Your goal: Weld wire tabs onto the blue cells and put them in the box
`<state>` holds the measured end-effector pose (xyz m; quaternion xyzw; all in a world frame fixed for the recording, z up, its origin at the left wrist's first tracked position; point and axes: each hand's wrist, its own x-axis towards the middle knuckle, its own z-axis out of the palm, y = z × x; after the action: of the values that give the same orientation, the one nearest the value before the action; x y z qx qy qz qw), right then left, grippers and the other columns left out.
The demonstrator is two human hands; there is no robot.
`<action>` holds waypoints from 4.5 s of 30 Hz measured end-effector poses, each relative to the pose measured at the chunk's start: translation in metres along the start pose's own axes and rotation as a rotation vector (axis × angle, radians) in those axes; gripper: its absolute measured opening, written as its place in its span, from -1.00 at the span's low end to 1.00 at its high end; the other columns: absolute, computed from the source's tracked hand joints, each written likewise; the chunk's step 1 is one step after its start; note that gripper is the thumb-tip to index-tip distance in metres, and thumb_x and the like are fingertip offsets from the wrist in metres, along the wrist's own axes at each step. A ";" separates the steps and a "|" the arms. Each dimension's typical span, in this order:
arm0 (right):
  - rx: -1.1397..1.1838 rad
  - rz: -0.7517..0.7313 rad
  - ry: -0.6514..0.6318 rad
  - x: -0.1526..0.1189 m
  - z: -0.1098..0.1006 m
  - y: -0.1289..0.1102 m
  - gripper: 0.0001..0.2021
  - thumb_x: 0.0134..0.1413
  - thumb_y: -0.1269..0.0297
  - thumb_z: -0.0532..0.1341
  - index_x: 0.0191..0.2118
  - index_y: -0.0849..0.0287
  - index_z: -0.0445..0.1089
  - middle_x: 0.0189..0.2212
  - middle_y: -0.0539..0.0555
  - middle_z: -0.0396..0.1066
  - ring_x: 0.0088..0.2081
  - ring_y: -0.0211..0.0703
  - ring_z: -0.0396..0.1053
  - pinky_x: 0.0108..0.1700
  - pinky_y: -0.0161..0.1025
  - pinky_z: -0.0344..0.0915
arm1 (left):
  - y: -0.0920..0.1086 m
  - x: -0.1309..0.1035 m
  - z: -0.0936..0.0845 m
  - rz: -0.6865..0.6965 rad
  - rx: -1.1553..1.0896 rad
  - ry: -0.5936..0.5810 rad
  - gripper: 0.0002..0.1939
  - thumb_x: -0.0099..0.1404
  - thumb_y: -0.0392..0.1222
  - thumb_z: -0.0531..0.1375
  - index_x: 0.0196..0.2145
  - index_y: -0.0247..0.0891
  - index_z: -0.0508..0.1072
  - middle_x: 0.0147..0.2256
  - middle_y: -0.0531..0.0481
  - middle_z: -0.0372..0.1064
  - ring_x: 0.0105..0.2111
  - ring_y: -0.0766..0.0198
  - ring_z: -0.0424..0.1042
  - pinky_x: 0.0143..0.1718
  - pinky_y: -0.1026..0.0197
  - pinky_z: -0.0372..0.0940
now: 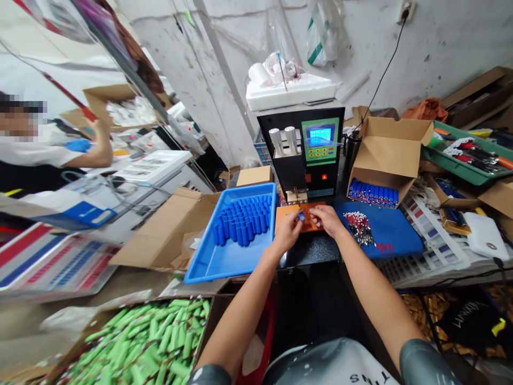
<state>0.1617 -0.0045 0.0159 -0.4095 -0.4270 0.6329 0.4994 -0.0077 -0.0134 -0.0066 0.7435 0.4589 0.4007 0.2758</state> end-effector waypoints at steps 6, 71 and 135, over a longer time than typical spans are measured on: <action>-0.025 0.016 0.098 0.005 0.004 0.004 -0.70 -0.19 0.11 0.32 -0.60 0.21 0.27 -0.72 -0.09 0.22 -0.70 -0.44 0.09 -0.66 -0.44 -0.06 | -0.005 0.017 -0.002 -0.092 -0.068 0.011 -0.81 0.27 -0.12 0.16 -0.37 -0.31 0.42 -0.52 0.05 0.28 -0.53 0.34 0.24 -0.48 0.29 0.13; -0.344 -0.212 0.241 0.020 0.028 0.015 -0.77 0.00 0.10 0.24 -0.48 0.16 0.35 -0.58 0.00 0.40 -0.56 -0.25 0.35 -0.56 -0.37 0.27 | -0.012 0.014 0.007 -0.086 0.004 0.041 -0.88 0.33 -0.17 0.08 -0.25 -0.26 0.36 -0.35 -0.04 0.37 -0.39 0.25 0.35 -0.36 0.23 0.21; -1.301 0.015 0.495 -0.031 -0.155 -0.023 -0.76 0.00 0.25 0.19 -0.61 0.20 0.38 -0.65 0.03 0.36 -0.51 -0.20 0.31 -0.44 -0.32 0.06 | -0.010 -0.230 0.076 -0.087 -0.245 -0.180 -0.77 0.35 -0.12 0.14 -0.15 -0.19 0.55 -0.26 -0.09 0.52 -0.25 0.22 0.53 -0.20 0.23 0.45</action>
<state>0.3197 -0.0111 -0.0062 -0.7608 -0.5901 0.1400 0.2310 -0.0075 -0.2201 -0.1330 0.7165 0.4117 0.3731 0.4217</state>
